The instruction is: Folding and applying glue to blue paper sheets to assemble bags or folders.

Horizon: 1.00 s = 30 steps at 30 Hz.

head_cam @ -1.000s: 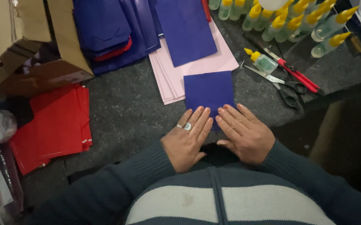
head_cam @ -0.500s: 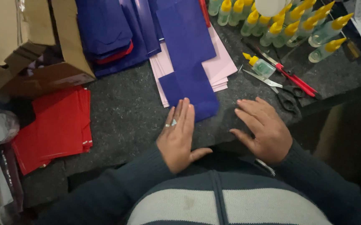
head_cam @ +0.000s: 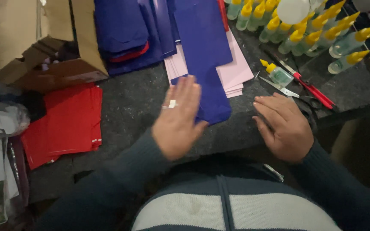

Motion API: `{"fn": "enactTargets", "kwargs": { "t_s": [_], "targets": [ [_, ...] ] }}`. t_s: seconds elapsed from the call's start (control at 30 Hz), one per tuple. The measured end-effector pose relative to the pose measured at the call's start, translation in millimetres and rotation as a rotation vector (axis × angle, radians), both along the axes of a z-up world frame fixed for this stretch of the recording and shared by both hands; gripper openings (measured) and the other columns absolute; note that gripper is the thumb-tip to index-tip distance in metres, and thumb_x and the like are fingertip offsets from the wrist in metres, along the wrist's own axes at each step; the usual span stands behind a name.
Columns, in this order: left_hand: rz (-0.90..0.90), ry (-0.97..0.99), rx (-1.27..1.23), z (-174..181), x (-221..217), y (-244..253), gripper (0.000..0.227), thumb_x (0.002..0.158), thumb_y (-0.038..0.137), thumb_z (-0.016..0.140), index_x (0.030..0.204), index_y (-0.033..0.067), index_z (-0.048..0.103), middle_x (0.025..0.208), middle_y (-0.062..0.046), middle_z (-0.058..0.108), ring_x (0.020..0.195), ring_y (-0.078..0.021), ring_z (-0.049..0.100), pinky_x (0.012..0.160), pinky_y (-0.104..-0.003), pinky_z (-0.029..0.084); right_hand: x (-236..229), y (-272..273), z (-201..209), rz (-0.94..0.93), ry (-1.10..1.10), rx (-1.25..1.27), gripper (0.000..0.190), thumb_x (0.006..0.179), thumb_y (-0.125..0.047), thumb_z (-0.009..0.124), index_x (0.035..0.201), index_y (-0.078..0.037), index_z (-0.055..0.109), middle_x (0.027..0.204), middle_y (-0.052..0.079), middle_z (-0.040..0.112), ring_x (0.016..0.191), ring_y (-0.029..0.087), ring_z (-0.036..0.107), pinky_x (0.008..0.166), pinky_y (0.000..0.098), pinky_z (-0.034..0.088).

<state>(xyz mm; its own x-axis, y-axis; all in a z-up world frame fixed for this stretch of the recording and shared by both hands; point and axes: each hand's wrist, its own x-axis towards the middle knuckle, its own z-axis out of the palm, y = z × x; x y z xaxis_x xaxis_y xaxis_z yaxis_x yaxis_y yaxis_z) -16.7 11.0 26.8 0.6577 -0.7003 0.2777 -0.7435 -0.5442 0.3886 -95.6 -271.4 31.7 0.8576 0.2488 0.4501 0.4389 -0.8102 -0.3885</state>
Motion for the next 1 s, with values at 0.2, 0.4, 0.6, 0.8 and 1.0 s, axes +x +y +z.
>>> {"fn": "enactTargets", "kwargs": {
  "t_s": [0.2, 0.4, 0.6, 0.8, 1.0],
  "targets": [
    [0.021, 0.004, 0.019, -1, 25, -59, 0.098, 0.091, 0.050, 0.071, 0.154, -0.0100, 0.026, 0.164, -0.031, 0.026, 0.156, -0.0461, 0.020, 0.128, -0.056, 0.015, 15, 7, 3, 0.041, -0.069, 0.018, 0.028, 0.094, -0.008, 0.072, 0.120, 0.001, 0.067, 0.126, 0.017, 0.069, 0.119, 0.036, 0.066, 0.113, 0.0508, 0.049],
    [-0.003, -0.143, 0.088, -55, 47, -88, 0.108, 0.089, 0.067, 0.060, 0.156, -0.0092, 0.024, 0.165, -0.031, 0.024, 0.157, -0.0452, 0.018, 0.127, -0.059, 0.010, 21, 3, -2, 0.017, -0.075, 0.023, 0.030, 0.091, -0.010, 0.074, 0.119, 0.000, 0.069, 0.124, 0.016, 0.070, 0.119, 0.036, 0.066, 0.111, 0.0501, 0.049],
    [-0.030, -0.084, 0.159, -42, 48, -88, 0.120, 0.081, 0.081, 0.056, 0.157, -0.0057, 0.024, 0.165, -0.027, 0.025, 0.157, -0.0424, 0.015, 0.125, -0.061, 0.007, 23, -3, -19, 0.018, -0.089, 0.100, 0.029, 0.089, -0.010, 0.076, 0.116, -0.002, 0.070, 0.120, 0.015, 0.071, 0.115, 0.035, 0.067, 0.110, 0.0492, 0.049],
    [-0.062, -0.032, 0.262, -25, 50, -88, 0.124, 0.076, 0.086, 0.055, 0.158, -0.0005, 0.024, 0.165, -0.027, 0.022, 0.156, -0.0447, 0.012, 0.121, -0.068, 0.002, 25, 2, -21, -0.039, -0.051, 0.179, 0.023, 0.090, -0.009, 0.075, 0.112, -0.002, 0.072, 0.116, 0.014, 0.072, 0.111, 0.033, 0.069, 0.108, 0.0461, 0.051],
    [-0.107, 0.005, 0.225, -10, 47, -82, 0.126, 0.074, 0.084, 0.060, 0.159, 0.0010, 0.019, 0.166, -0.028, 0.015, 0.155, -0.0461, 0.008, 0.119, -0.068, 0.001, 23, 7, -25, -0.088, -0.067, 0.163, 0.021, 0.091, -0.009, 0.076, 0.111, -0.004, 0.074, 0.115, 0.014, 0.074, 0.109, 0.032, 0.070, 0.099, 0.0391, 0.055]
  ]
}}
